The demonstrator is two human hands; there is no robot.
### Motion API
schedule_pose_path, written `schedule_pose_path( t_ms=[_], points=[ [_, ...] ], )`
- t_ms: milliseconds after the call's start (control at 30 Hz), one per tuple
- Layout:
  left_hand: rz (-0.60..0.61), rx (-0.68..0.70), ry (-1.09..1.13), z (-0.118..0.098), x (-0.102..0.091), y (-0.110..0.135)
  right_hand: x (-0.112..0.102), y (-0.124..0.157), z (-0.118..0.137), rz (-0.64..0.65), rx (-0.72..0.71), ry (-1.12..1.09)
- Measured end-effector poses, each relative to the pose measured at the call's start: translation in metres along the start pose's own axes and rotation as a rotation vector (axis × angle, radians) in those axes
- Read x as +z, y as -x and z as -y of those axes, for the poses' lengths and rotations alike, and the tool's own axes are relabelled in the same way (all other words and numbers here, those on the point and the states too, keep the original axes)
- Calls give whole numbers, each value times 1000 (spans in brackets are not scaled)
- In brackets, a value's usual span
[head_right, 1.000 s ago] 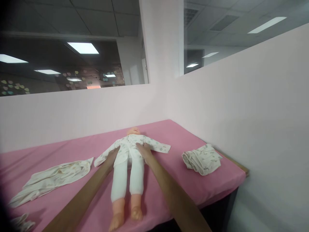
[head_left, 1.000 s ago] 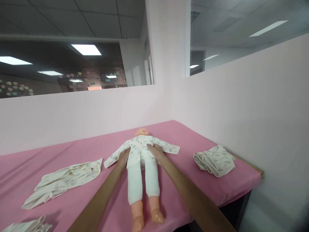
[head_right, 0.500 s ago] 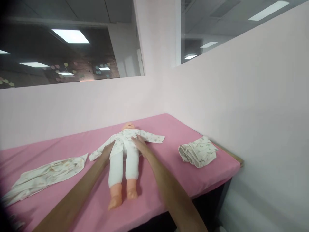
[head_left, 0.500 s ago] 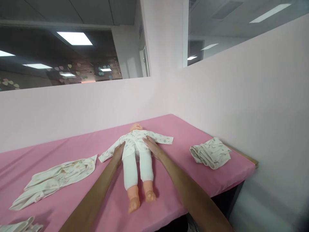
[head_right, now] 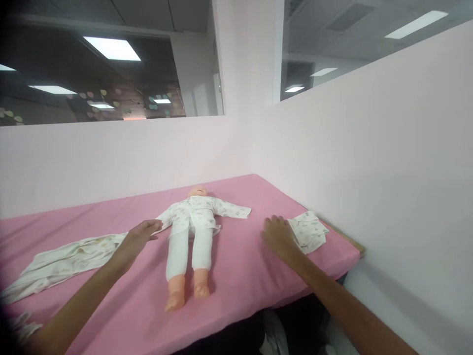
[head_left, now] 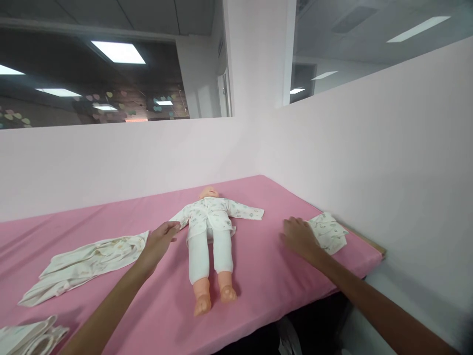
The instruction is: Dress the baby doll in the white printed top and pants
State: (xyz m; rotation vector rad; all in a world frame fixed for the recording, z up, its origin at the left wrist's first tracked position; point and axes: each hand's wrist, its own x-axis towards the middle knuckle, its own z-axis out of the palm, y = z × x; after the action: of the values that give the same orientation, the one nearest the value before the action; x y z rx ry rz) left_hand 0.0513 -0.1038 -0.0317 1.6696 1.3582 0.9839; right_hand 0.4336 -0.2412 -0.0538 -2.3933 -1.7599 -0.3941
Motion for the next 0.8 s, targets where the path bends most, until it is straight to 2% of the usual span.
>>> schedule_pose_path(
  t_ms=[100,167,267,367,467,567,633,733,800],
  points=[
    [-28,72,-63,-19,-6,51,0,35,-48,108,23,60],
    [-11,152,-31,-32,1,85,-2,46,-63,119,20,61],
    [160,276,8,-52,23,127,-16,46,-58,105,66,-55],
    [369,322,9,-75,52,153,-45,41,-24,49,109,-451],
    [395,311,82,-98,80,157,-80,44,23,62,56,-974],
    [366,320,144,-110,94,147,-108,54,60,260,-147,-1313],
    [313,341,149,-112,91,138,-121,58,72,341,-250,-1383],
    [240,389,144,-111,70,133,-134,60,75,361,-307,-1363],
    [264,401,137,-112,56,135,-140,61,75,391,-325,-1346]
  ],
)
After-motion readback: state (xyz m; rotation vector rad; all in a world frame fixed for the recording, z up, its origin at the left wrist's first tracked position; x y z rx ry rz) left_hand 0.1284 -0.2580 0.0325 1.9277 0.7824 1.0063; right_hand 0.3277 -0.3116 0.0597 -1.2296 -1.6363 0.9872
